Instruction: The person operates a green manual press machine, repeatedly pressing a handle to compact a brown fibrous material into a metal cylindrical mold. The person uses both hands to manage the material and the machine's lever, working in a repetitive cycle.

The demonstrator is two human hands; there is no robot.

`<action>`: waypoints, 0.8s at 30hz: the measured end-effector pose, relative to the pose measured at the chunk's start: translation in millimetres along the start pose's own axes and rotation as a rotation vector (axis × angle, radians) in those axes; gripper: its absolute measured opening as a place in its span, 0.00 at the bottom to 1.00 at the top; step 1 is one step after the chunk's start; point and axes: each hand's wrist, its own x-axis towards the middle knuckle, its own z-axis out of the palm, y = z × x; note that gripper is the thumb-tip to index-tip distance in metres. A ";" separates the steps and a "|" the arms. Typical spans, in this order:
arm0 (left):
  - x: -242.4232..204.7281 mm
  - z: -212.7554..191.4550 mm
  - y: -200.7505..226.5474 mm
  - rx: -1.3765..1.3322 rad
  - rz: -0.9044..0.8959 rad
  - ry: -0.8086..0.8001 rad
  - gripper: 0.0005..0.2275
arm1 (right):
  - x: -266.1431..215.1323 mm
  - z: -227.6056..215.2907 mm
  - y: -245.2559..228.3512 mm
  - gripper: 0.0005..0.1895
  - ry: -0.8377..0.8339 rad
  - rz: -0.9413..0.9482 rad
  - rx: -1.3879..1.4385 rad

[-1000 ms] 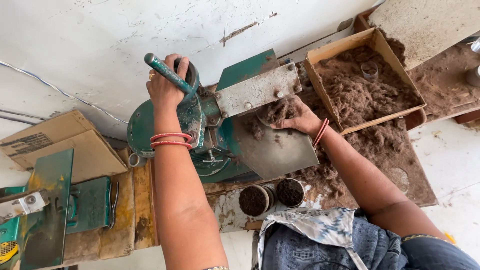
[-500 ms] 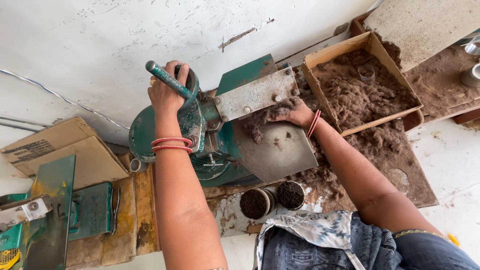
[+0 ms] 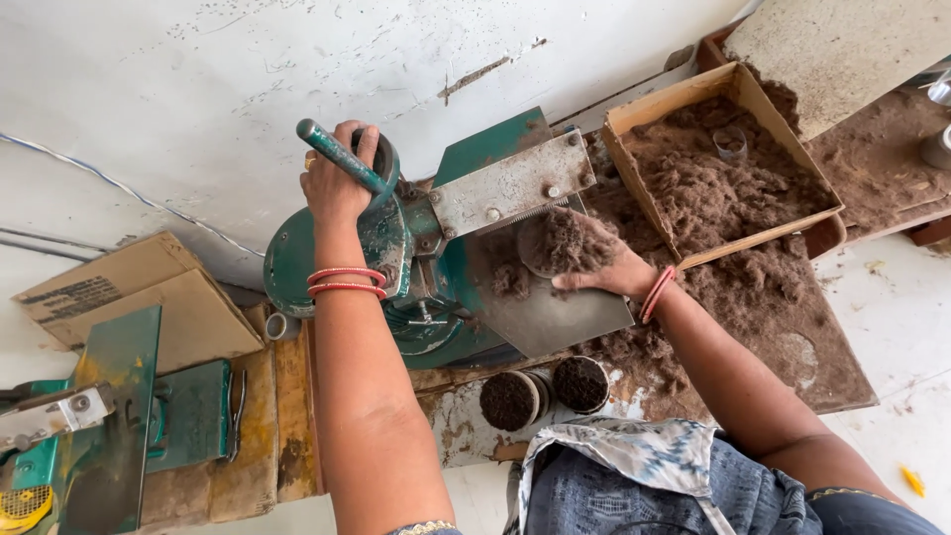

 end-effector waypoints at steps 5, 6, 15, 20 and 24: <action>1.5 4.2 -2.4 0.003 0.039 0.012 0.23 | 20.7 -0.7 31.4 0.67 0.136 0.102 -0.166; 1.6 5.1 -2.8 0.021 0.042 0.020 0.23 | 24.5 -1.9 38.0 0.67 0.143 0.076 -0.157; 0.3 3.3 -2.8 -0.002 0.062 0.039 0.23 | 48.3 -5.2 31.7 0.63 0.158 0.033 -0.043; 1.6 4.4 -2.8 0.010 0.062 0.043 0.23 | 80.3 -17.7 70.8 0.55 -0.066 0.043 -0.023; 1.7 3.2 -2.0 0.010 0.055 0.049 0.23 | 116.5 -32.9 134.8 0.36 -0.326 -0.070 -0.185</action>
